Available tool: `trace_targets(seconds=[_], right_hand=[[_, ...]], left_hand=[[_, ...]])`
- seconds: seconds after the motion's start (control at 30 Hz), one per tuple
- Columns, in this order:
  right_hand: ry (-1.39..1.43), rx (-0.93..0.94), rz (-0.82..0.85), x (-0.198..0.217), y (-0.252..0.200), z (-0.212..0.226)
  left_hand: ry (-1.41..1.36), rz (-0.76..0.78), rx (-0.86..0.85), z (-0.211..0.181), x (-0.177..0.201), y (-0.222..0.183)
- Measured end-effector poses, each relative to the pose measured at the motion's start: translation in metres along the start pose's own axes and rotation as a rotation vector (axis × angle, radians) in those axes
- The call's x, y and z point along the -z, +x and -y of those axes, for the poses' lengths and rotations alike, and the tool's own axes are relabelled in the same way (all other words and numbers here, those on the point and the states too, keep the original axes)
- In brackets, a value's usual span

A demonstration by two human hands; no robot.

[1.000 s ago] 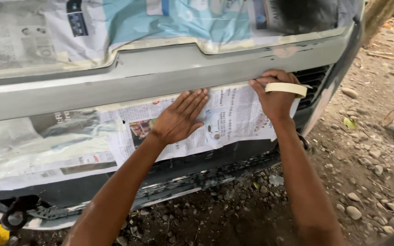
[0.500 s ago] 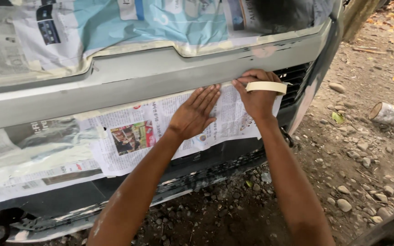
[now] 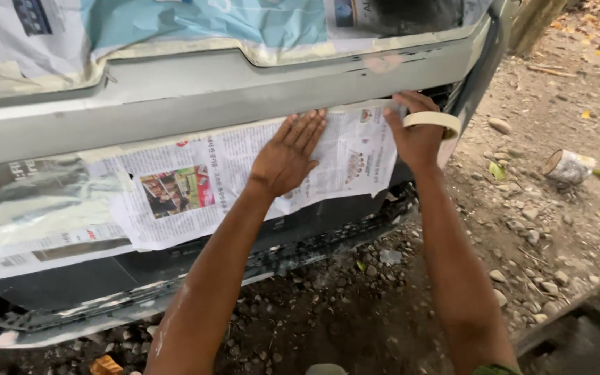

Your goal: Masking parts of a car headlight and bumper using newspaper and masking tape.

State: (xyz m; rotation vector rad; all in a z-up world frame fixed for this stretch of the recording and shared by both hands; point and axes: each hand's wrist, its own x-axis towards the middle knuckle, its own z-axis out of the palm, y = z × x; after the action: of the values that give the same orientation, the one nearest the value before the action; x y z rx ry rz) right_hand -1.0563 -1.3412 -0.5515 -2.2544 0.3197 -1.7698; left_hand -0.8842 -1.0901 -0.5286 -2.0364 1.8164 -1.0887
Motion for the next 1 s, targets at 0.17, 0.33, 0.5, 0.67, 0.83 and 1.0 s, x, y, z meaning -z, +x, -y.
trace_targets(seconds=[0.17, 0.33, 0.5, 0.67, 0.83, 1.0], right_hand=[[0.154, -0.050, -0.020, 0.010, -0.003, -0.026], [0.269, -0.264, -0.023, 0.003, -0.005, -0.050], [0.180, -0.276, -0.028, -0.011, -0.002, -0.062], [0.179, -0.262, -0.103, -0.020, -0.001, -0.064], [0.265, -0.295, -0.144, -0.026, -0.002, -0.073], [0.244, -0.286, -0.146, -0.023, 0.001, -0.062]], left_hand=[[-0.026, -0.009, 0.025, -0.004, 0.009, -0.001], [0.036, -0.072, -0.008, -0.002, -0.004, 0.004], [0.091, -0.147, -0.033, 0.000, -0.015, 0.013], [0.085, -0.104, -0.056, -0.011, -0.015, 0.031], [0.116, -0.109, -0.057, -0.021, -0.014, 0.045], [0.133, -0.129, -0.071, -0.030, -0.016, 0.061]])
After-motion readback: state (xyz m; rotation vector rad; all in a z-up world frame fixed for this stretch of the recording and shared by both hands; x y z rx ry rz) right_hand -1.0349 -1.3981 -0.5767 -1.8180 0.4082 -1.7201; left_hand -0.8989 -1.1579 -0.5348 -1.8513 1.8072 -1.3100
